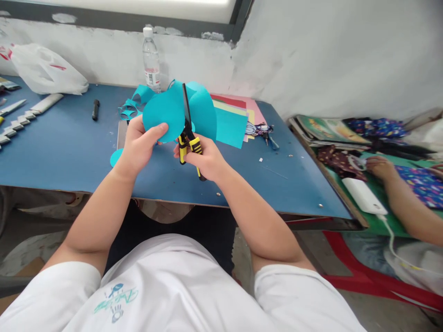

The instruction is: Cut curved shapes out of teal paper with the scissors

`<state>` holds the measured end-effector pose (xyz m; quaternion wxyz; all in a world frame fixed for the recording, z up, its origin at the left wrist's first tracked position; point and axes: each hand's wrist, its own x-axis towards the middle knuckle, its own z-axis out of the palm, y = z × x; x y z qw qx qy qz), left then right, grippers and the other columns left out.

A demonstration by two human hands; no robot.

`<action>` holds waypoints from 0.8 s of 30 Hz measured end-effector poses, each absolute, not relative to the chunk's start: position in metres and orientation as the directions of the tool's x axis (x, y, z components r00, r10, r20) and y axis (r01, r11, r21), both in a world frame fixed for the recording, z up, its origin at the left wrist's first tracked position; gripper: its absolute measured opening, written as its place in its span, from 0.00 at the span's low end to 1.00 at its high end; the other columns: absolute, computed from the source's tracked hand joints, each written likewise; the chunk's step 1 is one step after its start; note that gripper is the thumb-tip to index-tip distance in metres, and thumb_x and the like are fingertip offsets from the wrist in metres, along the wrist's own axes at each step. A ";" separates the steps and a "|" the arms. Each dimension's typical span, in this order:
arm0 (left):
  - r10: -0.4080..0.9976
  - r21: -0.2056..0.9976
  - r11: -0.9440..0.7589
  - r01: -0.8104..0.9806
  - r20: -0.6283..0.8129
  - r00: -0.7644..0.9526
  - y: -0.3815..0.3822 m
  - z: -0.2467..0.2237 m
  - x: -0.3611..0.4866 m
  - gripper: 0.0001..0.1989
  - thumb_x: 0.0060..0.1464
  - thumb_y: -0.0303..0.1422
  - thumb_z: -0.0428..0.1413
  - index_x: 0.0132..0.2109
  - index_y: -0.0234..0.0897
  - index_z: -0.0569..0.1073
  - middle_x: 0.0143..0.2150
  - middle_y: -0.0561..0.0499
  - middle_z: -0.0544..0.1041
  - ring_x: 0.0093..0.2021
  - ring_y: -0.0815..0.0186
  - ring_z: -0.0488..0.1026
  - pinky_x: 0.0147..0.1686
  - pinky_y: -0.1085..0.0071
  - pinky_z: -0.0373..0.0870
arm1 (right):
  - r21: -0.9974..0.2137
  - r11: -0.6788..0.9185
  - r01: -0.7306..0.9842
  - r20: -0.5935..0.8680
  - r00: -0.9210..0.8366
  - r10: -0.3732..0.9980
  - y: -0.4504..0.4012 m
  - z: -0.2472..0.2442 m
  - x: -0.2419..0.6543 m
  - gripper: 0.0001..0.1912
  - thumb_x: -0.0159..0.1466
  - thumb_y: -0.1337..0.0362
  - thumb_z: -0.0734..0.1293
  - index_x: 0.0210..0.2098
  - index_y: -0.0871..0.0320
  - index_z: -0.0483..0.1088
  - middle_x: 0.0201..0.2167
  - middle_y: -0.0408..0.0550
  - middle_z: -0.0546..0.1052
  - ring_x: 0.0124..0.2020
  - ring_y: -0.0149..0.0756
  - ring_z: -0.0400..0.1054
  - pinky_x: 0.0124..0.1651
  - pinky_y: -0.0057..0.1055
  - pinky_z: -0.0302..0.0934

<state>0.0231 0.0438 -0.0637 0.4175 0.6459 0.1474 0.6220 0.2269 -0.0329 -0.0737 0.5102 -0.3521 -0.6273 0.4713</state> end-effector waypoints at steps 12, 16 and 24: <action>0.639 0.622 -0.709 -0.334 0.766 0.070 0.037 -0.068 0.021 0.26 0.59 0.50 0.76 0.28 0.38 0.76 0.28 0.55 0.64 0.25 0.70 0.68 0.25 0.73 0.67 | -0.910 0.410 -0.052 0.407 -0.287 0.867 -0.039 -0.071 0.227 0.14 0.60 0.63 0.76 0.46 0.52 0.78 0.43 0.49 0.86 0.47 0.46 0.82 0.52 0.42 0.77; 0.642 0.624 -0.717 -0.310 0.765 0.055 0.029 -0.064 0.022 0.26 0.59 0.50 0.77 0.27 0.38 0.76 0.28 0.54 0.62 0.27 0.68 0.71 0.27 0.71 0.69 | -0.905 0.424 -0.033 0.415 -0.281 0.865 -0.040 -0.072 0.227 0.14 0.61 0.62 0.76 0.46 0.52 0.77 0.44 0.49 0.86 0.46 0.46 0.82 0.52 0.43 0.77; 0.593 0.599 -0.746 -0.291 0.796 0.117 0.023 -0.057 0.023 0.28 0.62 0.49 0.75 0.25 0.38 0.73 0.26 0.55 0.63 0.24 0.72 0.63 0.26 0.71 0.64 | -0.909 0.417 0.003 0.405 -0.231 0.885 -0.038 -0.074 0.225 0.14 0.59 0.60 0.76 0.44 0.51 0.76 0.40 0.47 0.85 0.43 0.45 0.80 0.47 0.41 0.75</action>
